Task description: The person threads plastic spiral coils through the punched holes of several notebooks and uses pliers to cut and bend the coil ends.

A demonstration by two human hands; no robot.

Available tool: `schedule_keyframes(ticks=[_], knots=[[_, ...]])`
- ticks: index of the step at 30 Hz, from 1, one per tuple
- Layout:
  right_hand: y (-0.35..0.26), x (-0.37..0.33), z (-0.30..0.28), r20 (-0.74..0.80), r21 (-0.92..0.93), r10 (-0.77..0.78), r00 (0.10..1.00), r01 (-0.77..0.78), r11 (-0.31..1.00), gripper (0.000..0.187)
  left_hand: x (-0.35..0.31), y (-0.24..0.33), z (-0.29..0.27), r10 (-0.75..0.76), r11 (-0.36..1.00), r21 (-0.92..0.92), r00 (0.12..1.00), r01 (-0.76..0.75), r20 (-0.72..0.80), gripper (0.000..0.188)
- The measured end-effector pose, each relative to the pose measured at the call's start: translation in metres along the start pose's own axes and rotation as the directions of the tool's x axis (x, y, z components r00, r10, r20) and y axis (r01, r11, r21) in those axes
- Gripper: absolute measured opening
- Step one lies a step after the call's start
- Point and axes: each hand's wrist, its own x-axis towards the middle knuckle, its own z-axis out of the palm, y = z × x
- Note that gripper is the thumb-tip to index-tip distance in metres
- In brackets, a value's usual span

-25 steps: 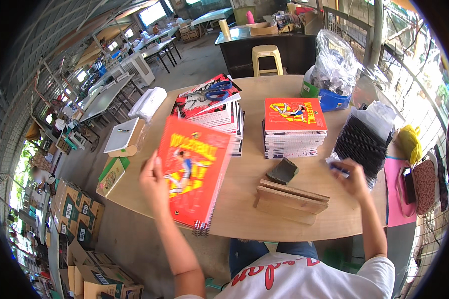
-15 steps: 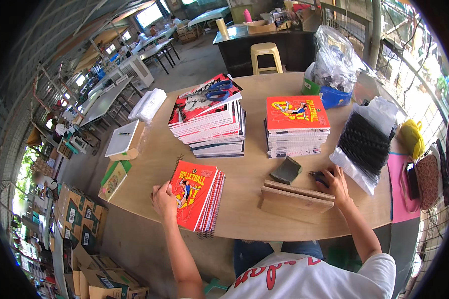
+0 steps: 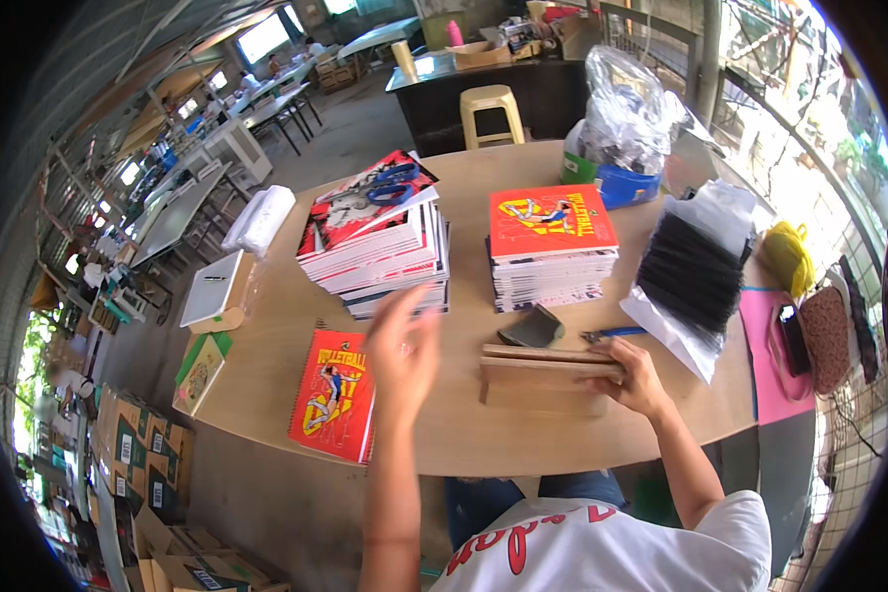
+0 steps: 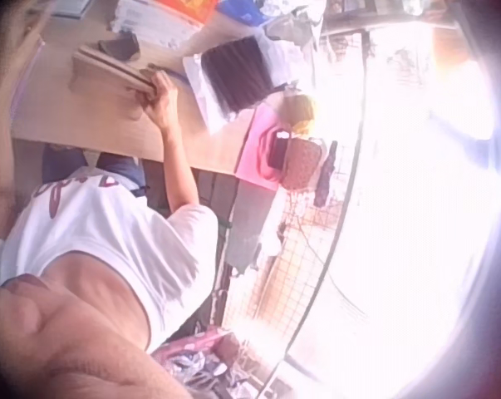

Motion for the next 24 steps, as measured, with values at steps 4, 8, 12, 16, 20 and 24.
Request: schedule_keyframes(ticks=[4,8,12,16,20,24], knots=[[-0.014,0.006,-0.003,0.078,0.004,-0.025,0.997,0.024,1.000,0.056,0.121,-0.084,0.114,0.000,0.927,0.375,1.000,-0.005,0.013,0.042],[-0.018,-0.013,-0.024,0.040,-0.014,-0.066,0.997,0.067,0.998,0.074,0.176,-0.120,0.143,-0.462,0.784,0.551,0.861,0.284,0.214,0.045],[-0.021,-0.015,-0.040,-0.009,-0.043,-0.007,1.000,0.007,0.999,0.080,0.172,-0.096,0.141,-0.462,0.801,0.510,0.866,0.315,0.190,0.034],[-0.026,0.011,-0.052,-0.291,-0.199,-0.096,0.952,0.039,0.979,0.081,0.126,-0.031,0.117,0.107,0.951,0.298,0.992,-0.081,-0.073,0.023],[-0.047,0.057,-0.055,-0.563,0.240,0.070,0.824,0.081,0.967,0.103,0.052,-0.012,0.066,0.152,0.941,-0.290,0.984,-0.174,-0.096,0.018],[-0.071,0.070,-0.017,-0.310,0.431,0.010,0.951,0.131,0.893,0.027,-0.017,-0.017,0.032,-0.024,0.850,-0.526,0.995,-0.033,-0.100,0.034]])
